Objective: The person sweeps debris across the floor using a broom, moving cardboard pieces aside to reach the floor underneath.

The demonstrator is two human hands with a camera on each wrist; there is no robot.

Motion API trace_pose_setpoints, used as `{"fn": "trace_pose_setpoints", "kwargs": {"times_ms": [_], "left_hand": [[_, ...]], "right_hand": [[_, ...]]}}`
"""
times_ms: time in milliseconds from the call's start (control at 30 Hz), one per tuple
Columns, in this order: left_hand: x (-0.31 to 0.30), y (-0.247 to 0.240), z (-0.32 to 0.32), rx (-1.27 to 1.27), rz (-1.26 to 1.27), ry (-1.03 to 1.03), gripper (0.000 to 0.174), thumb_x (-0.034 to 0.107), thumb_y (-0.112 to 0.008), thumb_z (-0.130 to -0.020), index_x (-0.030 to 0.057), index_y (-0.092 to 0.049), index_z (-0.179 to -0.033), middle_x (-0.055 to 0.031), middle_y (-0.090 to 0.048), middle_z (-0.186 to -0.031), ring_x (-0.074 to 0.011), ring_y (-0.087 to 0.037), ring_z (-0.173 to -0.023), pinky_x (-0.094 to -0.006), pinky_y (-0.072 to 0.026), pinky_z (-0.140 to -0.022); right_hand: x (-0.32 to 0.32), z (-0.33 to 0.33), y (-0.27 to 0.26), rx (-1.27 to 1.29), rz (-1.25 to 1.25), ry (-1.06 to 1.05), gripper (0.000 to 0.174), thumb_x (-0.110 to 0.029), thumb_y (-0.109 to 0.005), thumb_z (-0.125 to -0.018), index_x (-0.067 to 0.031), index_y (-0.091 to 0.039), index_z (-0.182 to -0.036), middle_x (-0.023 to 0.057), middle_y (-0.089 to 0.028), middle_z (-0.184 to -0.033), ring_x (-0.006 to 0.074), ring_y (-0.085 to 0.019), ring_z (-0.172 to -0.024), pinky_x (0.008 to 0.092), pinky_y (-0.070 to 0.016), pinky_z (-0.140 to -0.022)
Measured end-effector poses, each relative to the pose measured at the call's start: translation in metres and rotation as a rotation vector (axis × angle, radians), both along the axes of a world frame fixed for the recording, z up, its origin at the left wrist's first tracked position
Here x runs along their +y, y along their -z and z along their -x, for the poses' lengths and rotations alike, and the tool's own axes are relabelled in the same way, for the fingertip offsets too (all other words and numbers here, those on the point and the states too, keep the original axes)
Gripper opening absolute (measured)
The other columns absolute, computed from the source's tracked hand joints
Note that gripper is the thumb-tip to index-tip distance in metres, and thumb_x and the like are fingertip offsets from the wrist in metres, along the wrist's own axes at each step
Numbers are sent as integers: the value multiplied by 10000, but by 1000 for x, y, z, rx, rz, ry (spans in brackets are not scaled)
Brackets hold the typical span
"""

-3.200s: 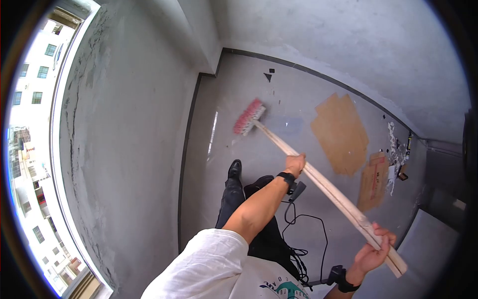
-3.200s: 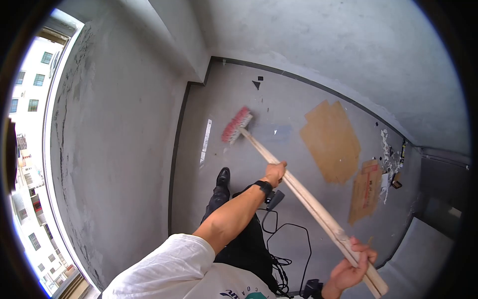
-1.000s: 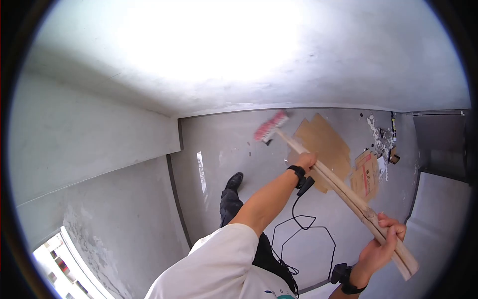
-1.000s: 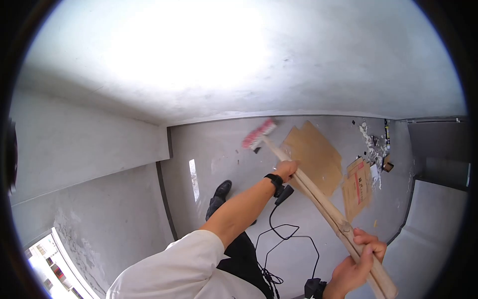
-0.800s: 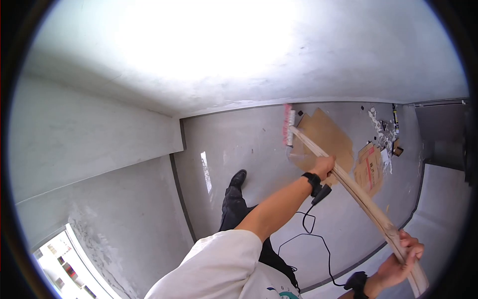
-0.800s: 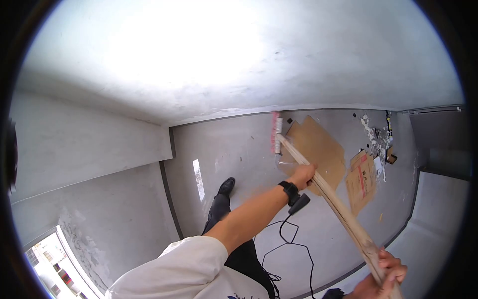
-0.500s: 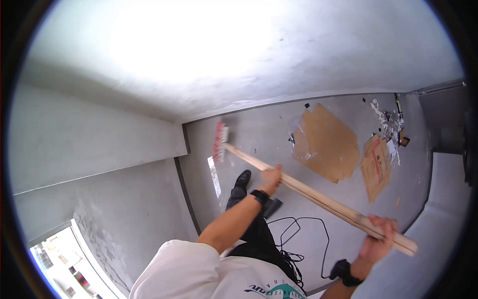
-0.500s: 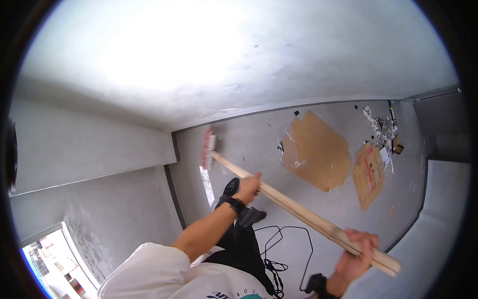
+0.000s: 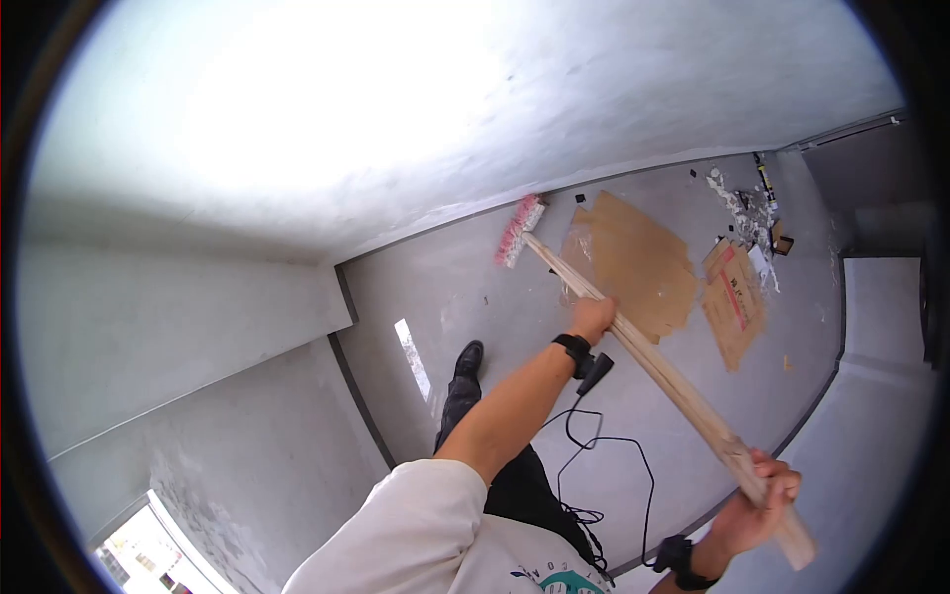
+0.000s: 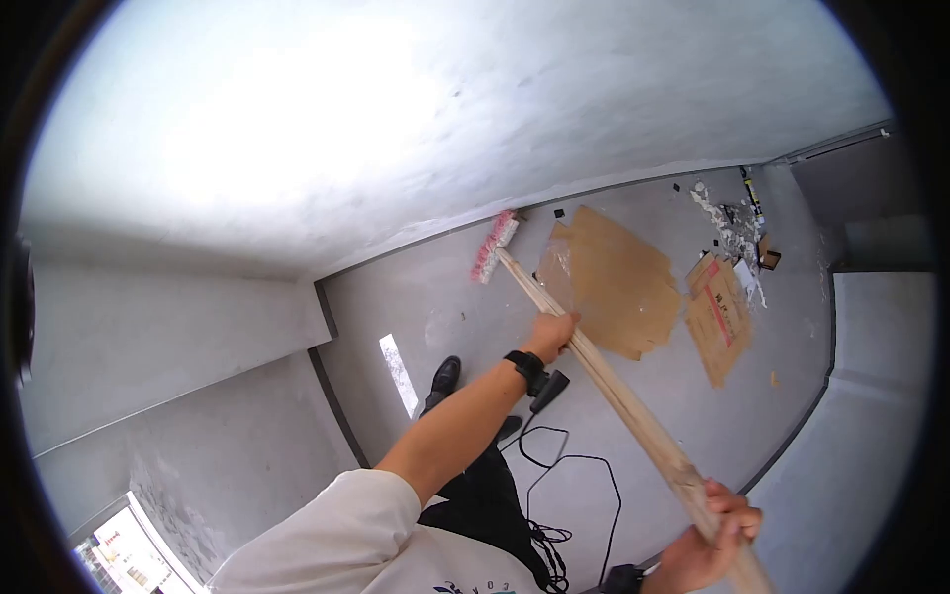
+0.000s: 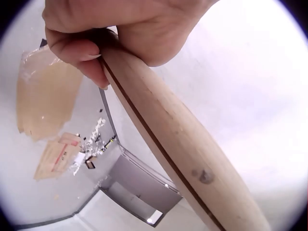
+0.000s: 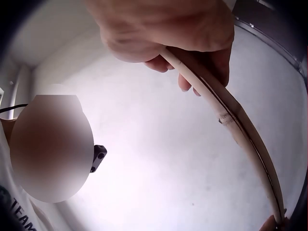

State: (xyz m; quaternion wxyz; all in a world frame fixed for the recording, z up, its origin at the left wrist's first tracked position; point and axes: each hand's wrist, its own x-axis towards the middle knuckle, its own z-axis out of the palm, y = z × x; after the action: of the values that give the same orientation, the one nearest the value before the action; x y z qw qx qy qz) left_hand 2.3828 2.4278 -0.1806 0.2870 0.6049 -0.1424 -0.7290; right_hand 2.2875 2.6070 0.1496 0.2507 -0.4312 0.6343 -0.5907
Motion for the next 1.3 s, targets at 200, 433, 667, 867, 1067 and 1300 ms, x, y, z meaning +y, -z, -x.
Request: {"fn": "trace_pose_setpoints", "kwargs": {"times_ms": [200, 433, 667, 867, 1067, 1300], "left_hand": [[81, -31, -27, 46, -181, -180, 331, 306, -630, -787, -8, -528, -760, -57, -500, -586, -150, -453, -431, -288, -336, -353], [143, 96, -160, 8, -451, -376, 271, 296, -557, -811, 40, -485, -759, -45, -444, -588, -146, -390, -415, -276, -293, -348], [64, 58, -51, 312, -295, -235, 265, 311, -521, -818, 51, -480, -780, -43, -420, -598, -148, -402, -472, -284, -294, -379], [26, -8, 5, 370, -214, -177, 278, 268, -569, -791, -4, -516, -801, -59, -480, -618, -146, -421, -453, -289, -306, -368], [82, -29, -35, 199, -225, -311, 316, 286, -602, -791, -17, -514, -787, -66, -497, -611, -148, -438, -437, -290, -332, -357], [171, 33, -168, -61, -420, -493, 310, 289, -609, -783, -9, -545, -840, -77, -531, -659, -158, -485, -480, -293, -357, -360]], "right_hand": [[-2, 43, -37, -148, -54, -150, 146, -192, -444, -874, -82, -384, -800, 86, -490, -798, 238, -506, -855, 427, -380, -872], [-54, -51, 70, -297, -250, -434, 124, -145, -449, -837, -21, -444, -825, 123, -539, -736, 260, -557, -795, 432, -417, -848], [-68, -42, 2, 45, -158, -327, 172, -186, -501, -793, -32, -431, -764, 130, -538, -713, 252, -556, -769, 421, -436, -844], [-48, -21, -48, 252, -108, -410, 180, -205, -465, -847, -74, -374, -763, 92, -464, -750, 224, -496, -848, 437, -371, -891], [-22, 32, -50, -76, -114, -334, 182, -223, -444, -874, -94, -341, -797, 65, -406, -772, 211, -458, -853, 424, -340, -923], [-44, -33, 55, -352, -223, -397, 126, -142, -455, -849, -27, -437, -802, 129, -548, -716, 250, -570, -777, 389, -437, -821]]}}
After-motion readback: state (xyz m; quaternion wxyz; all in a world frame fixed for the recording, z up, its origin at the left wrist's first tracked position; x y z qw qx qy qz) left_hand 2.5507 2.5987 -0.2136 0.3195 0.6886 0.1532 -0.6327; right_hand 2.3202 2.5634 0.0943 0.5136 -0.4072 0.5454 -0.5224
